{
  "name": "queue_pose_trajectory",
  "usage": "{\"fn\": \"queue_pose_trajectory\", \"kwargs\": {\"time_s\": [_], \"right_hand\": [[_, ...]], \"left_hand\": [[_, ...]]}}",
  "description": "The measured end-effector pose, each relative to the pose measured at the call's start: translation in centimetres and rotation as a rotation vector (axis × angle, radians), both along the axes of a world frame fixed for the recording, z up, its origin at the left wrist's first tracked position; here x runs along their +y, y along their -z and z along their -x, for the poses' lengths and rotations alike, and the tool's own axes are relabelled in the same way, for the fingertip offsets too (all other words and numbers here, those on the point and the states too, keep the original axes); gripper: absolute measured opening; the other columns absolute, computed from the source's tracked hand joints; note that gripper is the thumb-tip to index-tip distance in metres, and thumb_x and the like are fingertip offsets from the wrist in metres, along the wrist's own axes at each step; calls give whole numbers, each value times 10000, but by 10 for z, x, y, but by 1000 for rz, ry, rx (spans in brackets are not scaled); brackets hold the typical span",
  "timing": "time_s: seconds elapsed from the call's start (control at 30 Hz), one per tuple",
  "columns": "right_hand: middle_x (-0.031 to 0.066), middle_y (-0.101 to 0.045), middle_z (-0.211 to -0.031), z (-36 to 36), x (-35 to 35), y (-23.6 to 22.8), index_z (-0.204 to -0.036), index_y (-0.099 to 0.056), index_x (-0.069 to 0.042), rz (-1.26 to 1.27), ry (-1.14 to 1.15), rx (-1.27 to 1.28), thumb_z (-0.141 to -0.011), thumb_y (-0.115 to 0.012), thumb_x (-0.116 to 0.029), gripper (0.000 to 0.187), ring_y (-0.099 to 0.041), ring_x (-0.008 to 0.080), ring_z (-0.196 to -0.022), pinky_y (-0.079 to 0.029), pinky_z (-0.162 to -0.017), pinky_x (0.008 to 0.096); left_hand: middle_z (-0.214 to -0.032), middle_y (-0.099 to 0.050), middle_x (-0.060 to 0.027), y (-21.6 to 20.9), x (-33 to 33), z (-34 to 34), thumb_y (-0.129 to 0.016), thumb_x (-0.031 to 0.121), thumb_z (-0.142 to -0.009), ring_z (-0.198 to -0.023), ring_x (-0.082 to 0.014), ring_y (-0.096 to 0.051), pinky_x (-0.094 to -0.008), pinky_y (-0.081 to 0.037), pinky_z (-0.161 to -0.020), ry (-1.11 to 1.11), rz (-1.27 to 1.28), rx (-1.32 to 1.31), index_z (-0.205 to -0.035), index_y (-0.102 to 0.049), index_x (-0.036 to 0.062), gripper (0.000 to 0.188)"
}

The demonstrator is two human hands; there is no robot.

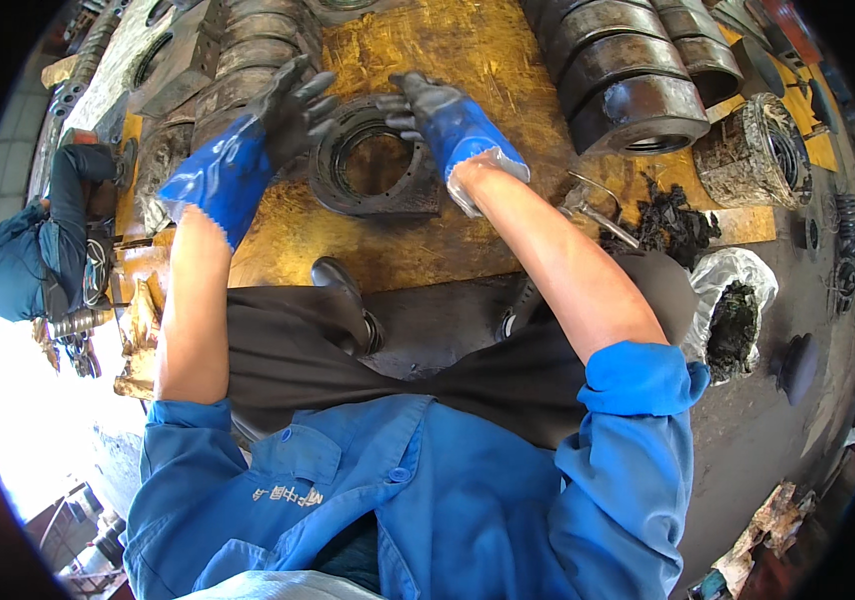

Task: The person sits on the floor and uses a metal scraper to clean a dark, greasy ring-shaped object. They repeatedly scrape the surface of the ring and then place it on a pile of similar metal parts.

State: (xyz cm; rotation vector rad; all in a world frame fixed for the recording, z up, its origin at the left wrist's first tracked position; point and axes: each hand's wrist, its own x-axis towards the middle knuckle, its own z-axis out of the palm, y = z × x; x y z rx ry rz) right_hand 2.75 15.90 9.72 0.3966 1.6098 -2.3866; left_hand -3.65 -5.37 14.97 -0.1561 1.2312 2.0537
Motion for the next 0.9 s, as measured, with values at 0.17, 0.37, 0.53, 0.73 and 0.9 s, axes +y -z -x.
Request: {"fn": "queue_pose_trajectory", "kwargs": {"time_s": [0.17, 0.37, 0.53, 0.73, 0.9], "right_hand": [[77, -680, -1126, 4, -18, 55, -1235, -589, -64, 22, 11, -123, -990, -516, -403, 425, -641, 200, -1001, -506, -837, 392], [52, -695, -1028, 21, -77, 144, -1163, -625, -127, 412, 150, -235, -952, -576, -425, 368, -639, 211, -961, -527, -820, 439], [35, -690, -989, 63, -123, 235, -1137, -629, -164, 1133, 239, -316, -956, -565, -403, 307, -625, 202, -920, -535, -843, 415], [78, -657, -1149, 47, -134, 297, -1207, -615, -100, 1041, 424, -243, -1008, -430, -441, 436, -583, 206, -1027, -433, -971, 302], [49, -558, -1309, 38, -138, 236, -1339, -522, -95, 924, 430, -168, -1015, -456, -339, 411, -505, 174, -1172, -382, -1032, 321]], "left_hand": [[-1247, -618, -106, 59, -23, 16, -630, 368, -931, -1172, -233, -555, -327, -414, -1000, -195, 487, 198, -1295, -556, 84, 467], [-1199, -651, -131, 191, -32, 16, -624, 223, -941, -1160, -216, -569, -297, -416, -1010, -116, 639, 639, -1241, -603, 29, 358], [-1194, -652, -114, 233, -12, 32, -637, 205, -935, -1087, -179, -590, -291, -447, -969, -53, 794, 736, -1251, -608, 29, 363], [-1339, -531, -219, 220, 18, -8, -494, 269, -984, -1268, -344, -485, -368, -369, -1069, 212, 832, 528, -1336, -504, 8, 438], [-1340, -511, -256, 229, -7, 0, -453, 155, -941, -1271, -383, -468, -406, -383, -1060, 607, 1363, 967, -1281, -555, 21, 379]]}}
